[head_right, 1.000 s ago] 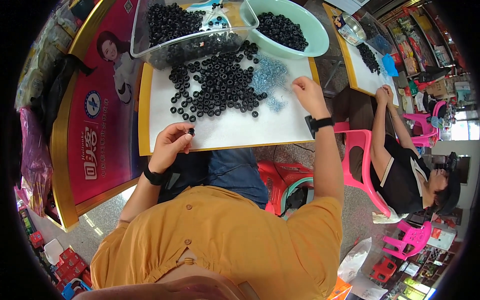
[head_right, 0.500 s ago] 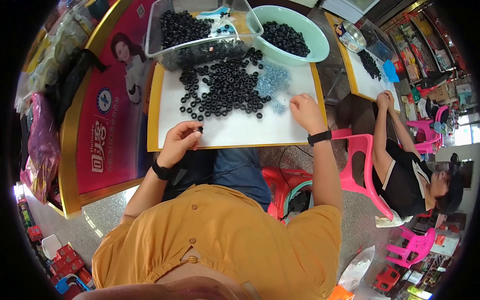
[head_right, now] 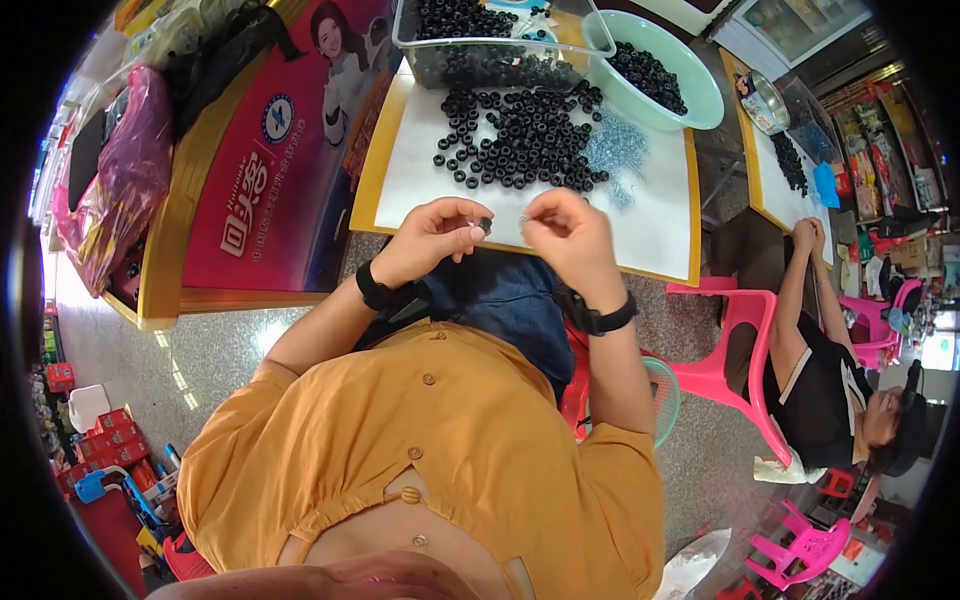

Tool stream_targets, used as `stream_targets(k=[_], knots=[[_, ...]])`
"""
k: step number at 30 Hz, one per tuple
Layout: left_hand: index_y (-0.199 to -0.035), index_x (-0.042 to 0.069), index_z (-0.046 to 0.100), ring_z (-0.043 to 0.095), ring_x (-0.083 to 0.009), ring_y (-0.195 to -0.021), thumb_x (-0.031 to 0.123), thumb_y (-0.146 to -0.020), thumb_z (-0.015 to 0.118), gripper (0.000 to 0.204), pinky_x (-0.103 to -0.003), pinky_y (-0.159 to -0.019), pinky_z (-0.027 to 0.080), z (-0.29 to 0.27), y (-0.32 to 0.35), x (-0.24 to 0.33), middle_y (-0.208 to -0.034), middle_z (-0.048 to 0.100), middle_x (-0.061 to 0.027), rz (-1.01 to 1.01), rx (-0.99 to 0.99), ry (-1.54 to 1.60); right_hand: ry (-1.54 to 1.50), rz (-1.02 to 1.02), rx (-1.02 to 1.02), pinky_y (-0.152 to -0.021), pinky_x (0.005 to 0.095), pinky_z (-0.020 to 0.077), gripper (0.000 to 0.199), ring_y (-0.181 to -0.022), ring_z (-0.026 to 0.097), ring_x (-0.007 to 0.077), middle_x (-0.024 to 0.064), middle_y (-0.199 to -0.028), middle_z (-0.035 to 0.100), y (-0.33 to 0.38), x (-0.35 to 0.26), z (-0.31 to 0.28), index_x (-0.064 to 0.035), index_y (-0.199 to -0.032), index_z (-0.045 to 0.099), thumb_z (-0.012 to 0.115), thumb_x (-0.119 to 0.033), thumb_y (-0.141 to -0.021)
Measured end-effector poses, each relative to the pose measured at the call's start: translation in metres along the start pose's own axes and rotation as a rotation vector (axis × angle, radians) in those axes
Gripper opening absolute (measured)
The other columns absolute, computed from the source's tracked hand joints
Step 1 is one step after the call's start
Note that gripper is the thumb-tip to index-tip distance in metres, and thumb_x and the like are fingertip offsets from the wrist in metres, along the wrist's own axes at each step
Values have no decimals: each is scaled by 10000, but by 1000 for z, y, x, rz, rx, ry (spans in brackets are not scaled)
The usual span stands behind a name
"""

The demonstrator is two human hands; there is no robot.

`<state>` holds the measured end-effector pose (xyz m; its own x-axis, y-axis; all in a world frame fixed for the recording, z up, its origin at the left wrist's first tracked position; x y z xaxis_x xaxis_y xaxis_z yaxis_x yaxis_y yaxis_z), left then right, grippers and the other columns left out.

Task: The person assembles small black rubber parts by picking them up from the table and inserting small pins into them by hand.

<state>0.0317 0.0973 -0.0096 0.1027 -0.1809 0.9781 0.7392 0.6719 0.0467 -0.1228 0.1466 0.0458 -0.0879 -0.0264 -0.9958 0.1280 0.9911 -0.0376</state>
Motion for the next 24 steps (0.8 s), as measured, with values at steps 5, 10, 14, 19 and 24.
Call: stream_targets(k=[5, 10, 14, 19, 24], knots=[[-1195, 20, 595, 585, -72, -727, 167, -949, 651, 292, -219, -616, 494, 5, 6, 10, -926, 641, -6, 51, -3, 252, 1, 26, -30, -679, 205, 520, 91, -764, 631, 63, 36, -875, 693, 6, -2, 37, 31, -957, 663, 642, 17, -870], [-1184, 17, 590, 590, -80, -719, 171, -965, 626, 270, -228, -622, 509, -5, 6, 3, -923, 641, -20, 54, 102, 257, 564, -318, 130, -618, 338, 523, 81, -671, 652, 256, 123, -752, 652, 6, -42, 52, -37, -872, 649, 647, -49, -792], [-1194, 5, 574, 587, -79, -696, 150, -963, 619, 277, -226, -594, 504, -12, 5, -1, -915, 636, -28, 66, 177, 241, 700, -377, 147, -628, 420, 505, 38, -705, 621, 316, 114, -745, 624, 4, -48, 65, -45, -804, 590, 616, -68, -789], [-1233, 11, 554, 594, -89, -727, 150, -978, 595, 293, -235, -621, 515, -13, 2, -6, -928, 631, -36, 83, 189, 172, 712, -393, 144, -613, 394, 506, 35, -688, 628, 303, 118, -749, 629, 6, -44, 65, -40, -837, 614, 629, -61, -813], [-1235, 0, 538, 585, -82, -691, 138, -985, 577, 288, -220, -586, 500, -12, 0, -11, -920, 623, -40, 81, 209, 188, 621, -379, 154, -632, 404, 513, 41, -721, 633, 304, 112, -766, 640, 8, -31, 61, -49, -847, 637, 632, -88, -837]])
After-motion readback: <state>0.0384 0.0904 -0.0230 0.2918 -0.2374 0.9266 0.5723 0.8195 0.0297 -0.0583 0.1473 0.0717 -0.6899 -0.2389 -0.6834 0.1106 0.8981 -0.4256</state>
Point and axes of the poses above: each hand's wrist, its own y-axis away from the middle knuckle, its own z-axis out of the palm, x = y × z, the point moved 10 cm from there along -y, towards the middle knuckle
